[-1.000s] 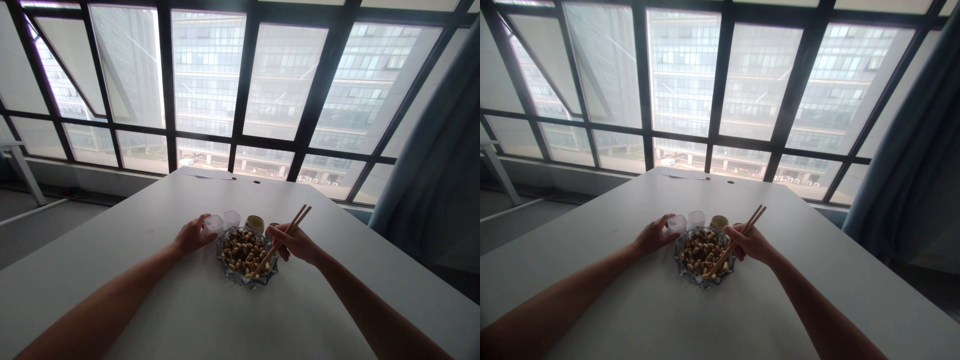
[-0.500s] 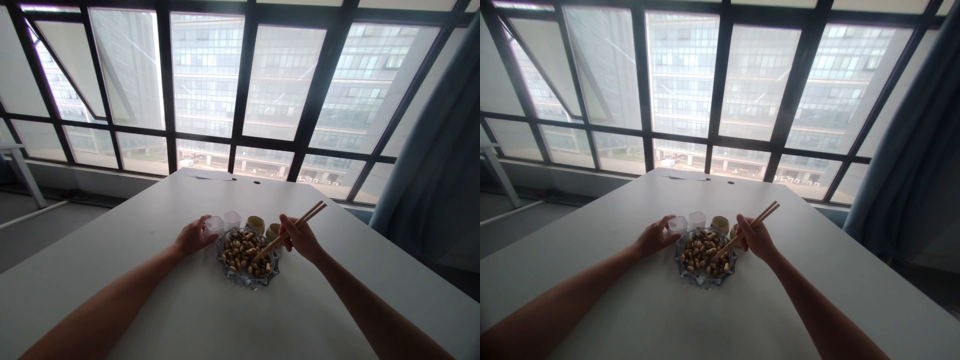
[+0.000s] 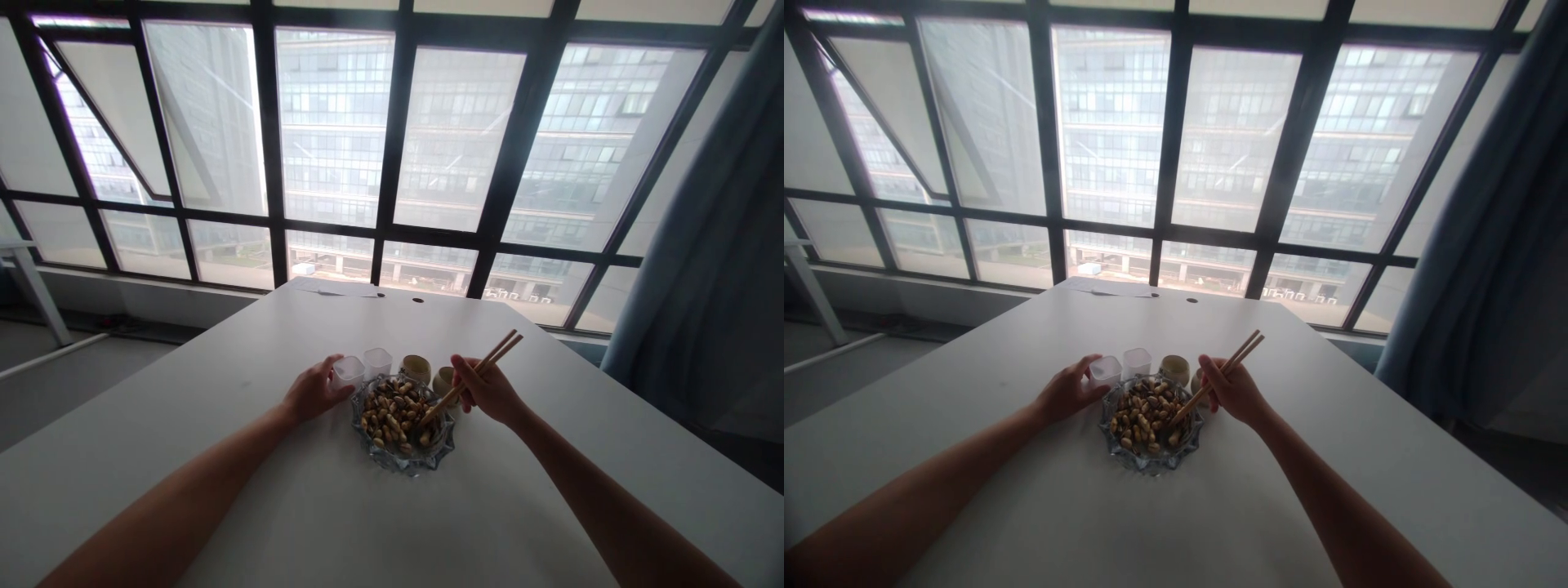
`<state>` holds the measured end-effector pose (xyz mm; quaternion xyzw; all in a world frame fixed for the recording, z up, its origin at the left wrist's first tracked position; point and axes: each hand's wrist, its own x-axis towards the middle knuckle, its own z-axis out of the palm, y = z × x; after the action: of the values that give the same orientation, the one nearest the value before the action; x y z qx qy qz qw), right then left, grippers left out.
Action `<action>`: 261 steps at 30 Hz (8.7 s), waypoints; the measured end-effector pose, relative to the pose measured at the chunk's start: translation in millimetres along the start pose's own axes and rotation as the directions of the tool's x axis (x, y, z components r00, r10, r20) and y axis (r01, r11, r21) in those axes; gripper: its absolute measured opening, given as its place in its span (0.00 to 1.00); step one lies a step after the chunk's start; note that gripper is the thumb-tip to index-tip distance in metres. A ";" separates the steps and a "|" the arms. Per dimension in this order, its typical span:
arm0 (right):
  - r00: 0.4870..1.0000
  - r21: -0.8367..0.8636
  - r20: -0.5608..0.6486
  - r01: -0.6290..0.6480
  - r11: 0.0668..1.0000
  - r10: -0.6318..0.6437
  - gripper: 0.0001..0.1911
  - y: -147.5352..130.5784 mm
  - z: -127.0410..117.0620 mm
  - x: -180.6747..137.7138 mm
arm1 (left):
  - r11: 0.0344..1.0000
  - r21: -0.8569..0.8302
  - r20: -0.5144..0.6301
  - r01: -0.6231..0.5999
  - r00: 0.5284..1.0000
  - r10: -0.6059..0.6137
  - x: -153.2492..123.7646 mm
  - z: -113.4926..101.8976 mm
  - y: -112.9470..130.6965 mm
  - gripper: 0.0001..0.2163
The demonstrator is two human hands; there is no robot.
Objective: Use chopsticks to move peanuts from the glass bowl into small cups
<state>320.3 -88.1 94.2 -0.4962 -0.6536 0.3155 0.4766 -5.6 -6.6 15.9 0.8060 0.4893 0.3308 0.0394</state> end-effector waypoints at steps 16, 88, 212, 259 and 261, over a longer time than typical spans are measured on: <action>0.997 -0.018 0.078 -0.009 1.000 0.011 0.31 -3.4 11.8 -5.7 | 0.999 -0.011 0.058 0.050 0.997 -0.049 -0.3 -7.0 9.1 0.29; 0.937 0.354 -0.350 0.118 0.928 0.015 0.28 -16.2 -2.8 5.9 | 0.998 -0.044 0.031 0.050 0.998 -0.049 0.0 -4.6 6.9 0.29; 0.994 0.061 0.107 -0.019 0.998 0.012 0.31 -6.3 13.8 -5.9 | 0.990 0.045 -0.077 -0.132 0.988 0.135 47.0 -16.8 36.1 0.24; 0.925 -0.170 0.324 0.264 0.949 -0.199 0.24 -39.5 17.4 -26.1 | 0.999 0.043 -0.006 0.011 1.000 -0.011 0.2 7.3 -0.6 0.31; 0.928 -0.190 0.298 0.286 0.939 -0.222 0.24 -34.2 17.6 -23.8 | 1.000 0.007 -0.007 -0.012 1.000 0.012 0.1 8.0 -3.3 0.32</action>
<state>293.2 -120.1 110.9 -0.4105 -0.8038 0.2381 0.3587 -3.5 -2.7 8.4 0.8079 0.4858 0.3321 0.0328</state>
